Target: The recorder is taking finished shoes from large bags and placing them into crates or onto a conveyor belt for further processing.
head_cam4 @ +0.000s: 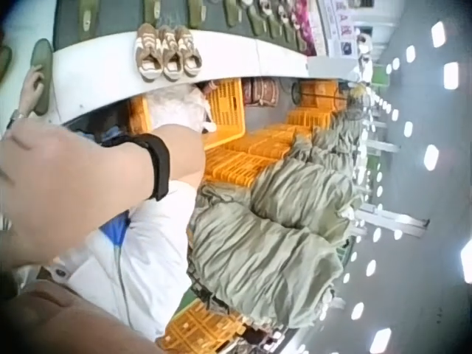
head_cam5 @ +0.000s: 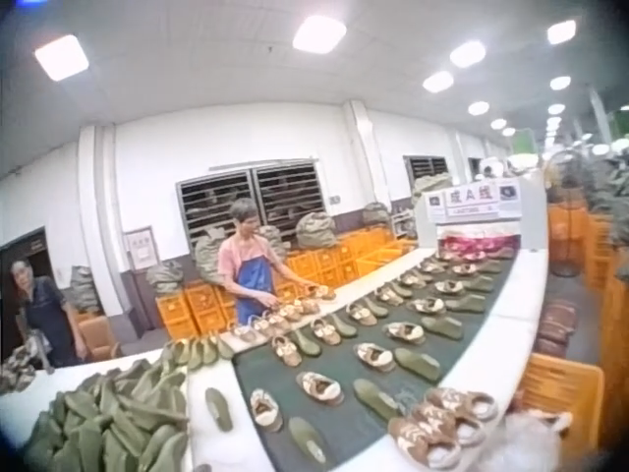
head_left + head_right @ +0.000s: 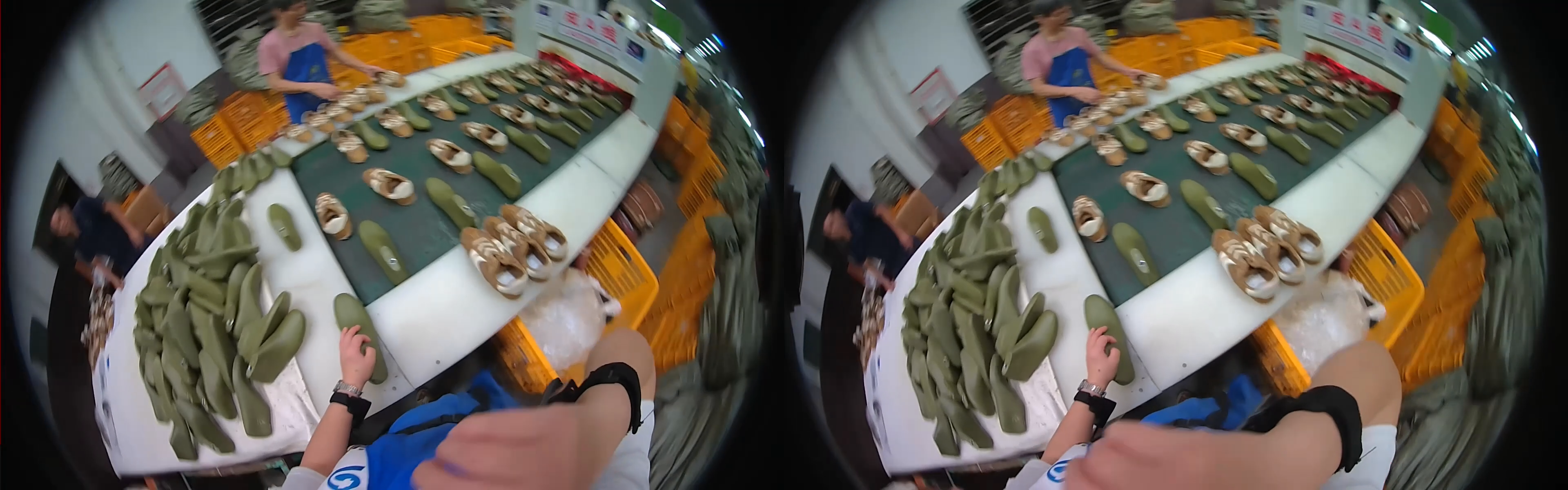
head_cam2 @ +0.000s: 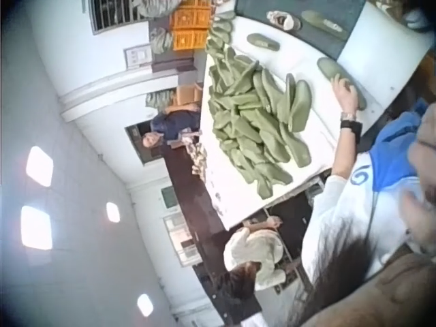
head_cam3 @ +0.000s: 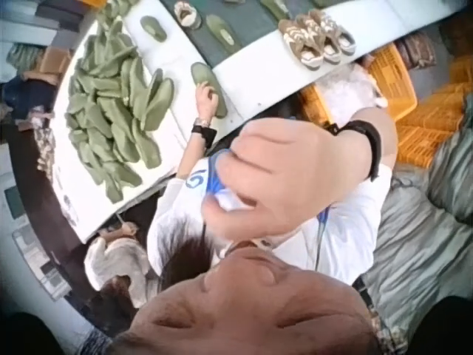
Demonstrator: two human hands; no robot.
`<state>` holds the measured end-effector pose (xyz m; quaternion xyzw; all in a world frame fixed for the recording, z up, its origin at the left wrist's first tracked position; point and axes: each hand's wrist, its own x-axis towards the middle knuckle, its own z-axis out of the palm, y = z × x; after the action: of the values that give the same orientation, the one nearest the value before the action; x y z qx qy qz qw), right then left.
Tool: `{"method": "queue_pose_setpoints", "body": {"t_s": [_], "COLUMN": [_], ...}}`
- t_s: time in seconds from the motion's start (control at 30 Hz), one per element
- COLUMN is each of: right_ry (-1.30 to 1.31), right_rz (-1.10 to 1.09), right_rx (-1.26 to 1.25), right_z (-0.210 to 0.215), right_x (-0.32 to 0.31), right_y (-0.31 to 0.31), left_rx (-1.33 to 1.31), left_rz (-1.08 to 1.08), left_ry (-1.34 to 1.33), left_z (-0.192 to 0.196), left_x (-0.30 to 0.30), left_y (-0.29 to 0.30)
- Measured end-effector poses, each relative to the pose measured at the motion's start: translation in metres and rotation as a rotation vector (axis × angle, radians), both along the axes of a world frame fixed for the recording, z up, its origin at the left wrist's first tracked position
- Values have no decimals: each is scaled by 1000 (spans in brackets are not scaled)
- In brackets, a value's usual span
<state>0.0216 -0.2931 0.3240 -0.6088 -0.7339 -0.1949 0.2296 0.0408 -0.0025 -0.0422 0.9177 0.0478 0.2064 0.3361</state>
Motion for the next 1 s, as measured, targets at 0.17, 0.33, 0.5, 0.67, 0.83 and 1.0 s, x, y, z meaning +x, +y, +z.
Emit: {"method": "queue_pose_setpoints", "body": {"t_s": [0.17, 0.33, 0.5, 0.67, 0.83, 1.0], "right_ry": [669, 836, 1223, 1110, 1339, 1381], "right_rz": [-398, -745, -911, -940, -1110, -1349], "right_rx": [-130, -660, -884, -828, -368, -411], "right_z": [-94, -357, -537, -635, -615, -467], "right_x": [55, 73, 30, 9, -63, -61], "right_y": [-19, -164, -304, -407, -444, -364], "left_rx": [-96, -203, -247, -161, 453, 62], "left_rz": [154, 352, 456, 511, 372, -454], "left_ry": [-11, 32, 19, 128, 103, 93], "left_z": [-5, -4, -6, 6, 9, 31], "left_x": [-10, -17, -29, -28, 31, 42], "left_y": [-3, -41, -51, -51, -125, -230]}}
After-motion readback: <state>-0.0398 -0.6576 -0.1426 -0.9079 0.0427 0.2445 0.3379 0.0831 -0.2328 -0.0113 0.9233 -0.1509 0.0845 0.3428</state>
